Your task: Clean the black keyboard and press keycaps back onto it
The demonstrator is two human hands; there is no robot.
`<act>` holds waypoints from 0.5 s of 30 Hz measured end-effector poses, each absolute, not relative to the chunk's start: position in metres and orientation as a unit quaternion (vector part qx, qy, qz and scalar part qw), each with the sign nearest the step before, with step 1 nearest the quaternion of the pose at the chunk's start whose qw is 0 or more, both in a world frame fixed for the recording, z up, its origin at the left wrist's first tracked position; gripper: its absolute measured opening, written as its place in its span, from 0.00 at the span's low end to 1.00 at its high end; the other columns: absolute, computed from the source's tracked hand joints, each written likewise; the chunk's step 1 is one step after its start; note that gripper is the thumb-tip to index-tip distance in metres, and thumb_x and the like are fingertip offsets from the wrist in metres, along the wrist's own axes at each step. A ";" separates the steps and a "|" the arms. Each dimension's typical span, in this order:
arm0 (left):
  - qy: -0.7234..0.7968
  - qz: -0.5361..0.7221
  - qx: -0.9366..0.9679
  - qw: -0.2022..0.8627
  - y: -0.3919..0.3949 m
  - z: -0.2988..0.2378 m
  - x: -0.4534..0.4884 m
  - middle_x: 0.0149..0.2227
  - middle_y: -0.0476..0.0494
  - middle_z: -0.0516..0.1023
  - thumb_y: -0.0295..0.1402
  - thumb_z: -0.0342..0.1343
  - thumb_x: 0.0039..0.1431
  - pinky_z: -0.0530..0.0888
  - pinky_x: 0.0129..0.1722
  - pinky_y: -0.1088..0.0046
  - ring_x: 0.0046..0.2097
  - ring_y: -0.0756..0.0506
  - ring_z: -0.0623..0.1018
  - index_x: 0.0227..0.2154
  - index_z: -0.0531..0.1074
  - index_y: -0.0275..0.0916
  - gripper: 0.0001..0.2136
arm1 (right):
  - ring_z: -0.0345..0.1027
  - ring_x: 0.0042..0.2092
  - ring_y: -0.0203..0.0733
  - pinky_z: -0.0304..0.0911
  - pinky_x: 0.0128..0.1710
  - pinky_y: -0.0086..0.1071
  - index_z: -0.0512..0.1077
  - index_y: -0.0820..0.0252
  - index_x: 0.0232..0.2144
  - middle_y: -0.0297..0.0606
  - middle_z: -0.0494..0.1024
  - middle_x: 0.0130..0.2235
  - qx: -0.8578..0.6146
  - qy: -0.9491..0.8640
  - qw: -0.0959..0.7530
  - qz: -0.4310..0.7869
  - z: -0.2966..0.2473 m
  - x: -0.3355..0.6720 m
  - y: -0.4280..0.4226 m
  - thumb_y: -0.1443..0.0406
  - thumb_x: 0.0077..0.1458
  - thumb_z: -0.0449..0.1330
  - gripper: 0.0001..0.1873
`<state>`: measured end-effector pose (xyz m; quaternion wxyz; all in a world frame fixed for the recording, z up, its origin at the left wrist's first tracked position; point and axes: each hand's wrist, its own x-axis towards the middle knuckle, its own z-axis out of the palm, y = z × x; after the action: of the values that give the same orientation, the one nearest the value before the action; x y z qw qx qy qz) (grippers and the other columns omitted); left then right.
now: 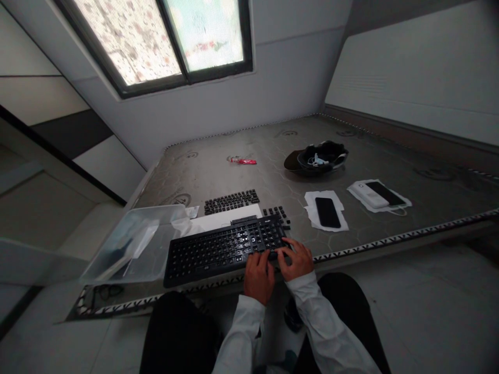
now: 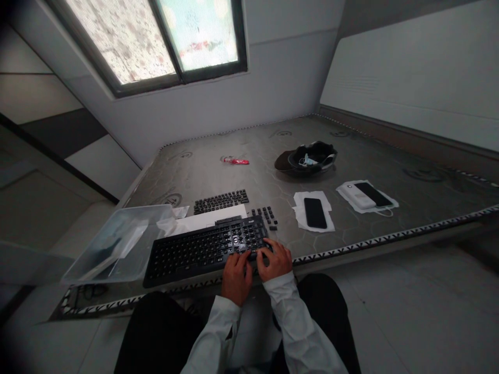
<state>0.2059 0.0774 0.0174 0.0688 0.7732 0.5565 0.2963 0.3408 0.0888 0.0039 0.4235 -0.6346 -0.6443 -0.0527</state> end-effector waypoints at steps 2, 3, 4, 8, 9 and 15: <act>0.555 0.296 0.774 0.071 0.077 0.017 0.205 0.37 0.43 0.71 0.23 0.48 0.57 0.70 0.44 0.66 0.41 0.45 0.70 0.47 0.69 0.38 0.15 | 0.65 0.44 0.42 0.55 0.44 0.36 0.75 0.52 0.27 0.36 0.75 0.44 -0.637 -0.643 0.422 -0.055 0.004 0.341 0.089 0.64 0.51 0.56 0.08; 0.556 0.295 0.774 0.072 0.077 0.017 0.205 0.37 0.43 0.71 0.23 0.48 0.57 0.70 0.44 0.66 0.41 0.45 0.70 0.47 0.68 0.39 0.15 | 0.65 0.44 0.42 0.55 0.44 0.36 0.75 0.52 0.27 0.36 0.75 0.44 -0.639 -0.641 0.421 -0.055 0.003 0.341 0.089 0.63 0.51 0.56 0.08; 0.556 0.292 0.775 0.073 0.076 0.018 0.205 0.37 0.43 0.71 0.23 0.48 0.57 0.70 0.44 0.66 0.41 0.44 0.70 0.47 0.68 0.39 0.15 | 0.66 0.44 0.42 0.55 0.43 0.36 0.75 0.52 0.27 0.36 0.75 0.44 -0.641 -0.640 0.421 -0.054 0.003 0.340 0.089 0.63 0.51 0.56 0.08; 0.562 0.286 0.773 0.070 0.076 0.020 0.206 0.37 0.42 0.71 0.24 0.48 0.57 0.70 0.44 0.65 0.42 0.44 0.70 0.46 0.69 0.39 0.15 | 0.66 0.43 0.41 0.56 0.43 0.35 0.76 0.53 0.28 0.36 0.75 0.43 -0.636 -0.630 0.442 -0.058 0.002 0.340 0.090 0.64 0.52 0.55 0.09; 0.563 0.285 0.773 0.069 0.076 0.021 0.207 0.37 0.42 0.71 0.24 0.48 0.57 0.70 0.44 0.64 0.42 0.44 0.70 0.46 0.69 0.38 0.15 | 0.66 0.43 0.41 0.56 0.43 0.35 0.76 0.53 0.28 0.37 0.75 0.43 -0.634 -0.625 0.451 -0.059 0.002 0.341 0.090 0.64 0.53 0.55 0.09; 0.560 0.291 0.773 0.063 0.076 0.022 0.207 0.37 0.42 0.71 0.23 0.48 0.56 0.71 0.44 0.65 0.42 0.44 0.70 0.48 0.67 0.39 0.16 | 0.67 0.42 0.42 0.55 0.44 0.36 0.76 0.53 0.30 0.37 0.75 0.41 -0.650 -0.597 0.466 -0.062 0.005 0.342 0.090 0.63 0.53 0.55 0.09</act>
<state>0.2070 0.0758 0.0215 0.0633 0.7728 0.5602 0.2914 0.3416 0.0899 0.0050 0.4664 -0.6499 -0.5969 -0.0617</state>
